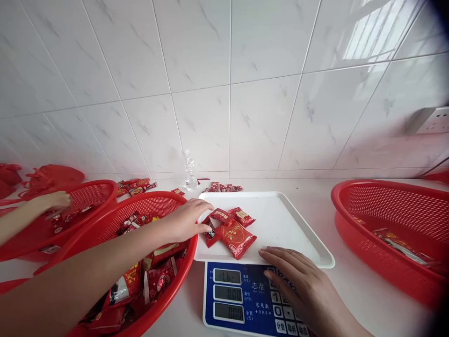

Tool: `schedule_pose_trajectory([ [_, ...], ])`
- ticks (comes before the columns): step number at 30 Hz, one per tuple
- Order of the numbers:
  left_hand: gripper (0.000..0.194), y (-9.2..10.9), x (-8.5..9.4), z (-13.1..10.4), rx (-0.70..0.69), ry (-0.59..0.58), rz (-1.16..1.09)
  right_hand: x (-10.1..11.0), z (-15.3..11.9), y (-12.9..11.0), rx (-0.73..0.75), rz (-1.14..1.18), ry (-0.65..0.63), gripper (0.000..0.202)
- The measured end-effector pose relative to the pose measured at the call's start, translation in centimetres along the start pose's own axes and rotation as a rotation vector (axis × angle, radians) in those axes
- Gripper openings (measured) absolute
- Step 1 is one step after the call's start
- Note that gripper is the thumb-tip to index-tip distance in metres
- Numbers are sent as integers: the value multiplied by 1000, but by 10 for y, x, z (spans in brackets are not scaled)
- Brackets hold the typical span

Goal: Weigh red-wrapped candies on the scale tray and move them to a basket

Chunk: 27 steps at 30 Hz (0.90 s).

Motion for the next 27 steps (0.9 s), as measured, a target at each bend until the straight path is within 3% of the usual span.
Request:
schedule_pose_trajectory([
  [4,8,-2,-14,15,-22,-31,93,-1,0,1,4,3,-9,24],
  [8,10,-6,-19,26,-31,-58,31,-2,0,2,1,-1,-10,25],
  [12,13,-2,-18,24,-97,-58,112,-2,0,2,-4,-2,-13,26],
  [19,11,6,-11,23,-13,14,192,-6,-4,3,0,-15,-17,26],
  [22,10,-13,7,24,21,217,35,-6,-4,3,8,-12,-3,27],
  [25,13,-52,28,13,160,480,-86,-5,-3,3,9,-5,10,29],
  [27,15,-82,30,0,295,490,-61,-4,-3,3,0,-2,12,30],
])
Point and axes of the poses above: each hand's wrist, its own z-axis towards the middle knuckle, its own x-axis out of the back of the hand, y = z × x, the point moved 3 cm from there along z, towards the middle knuckle, and after that the axes turned 3 degrees about -y, right-handed, at the moved point
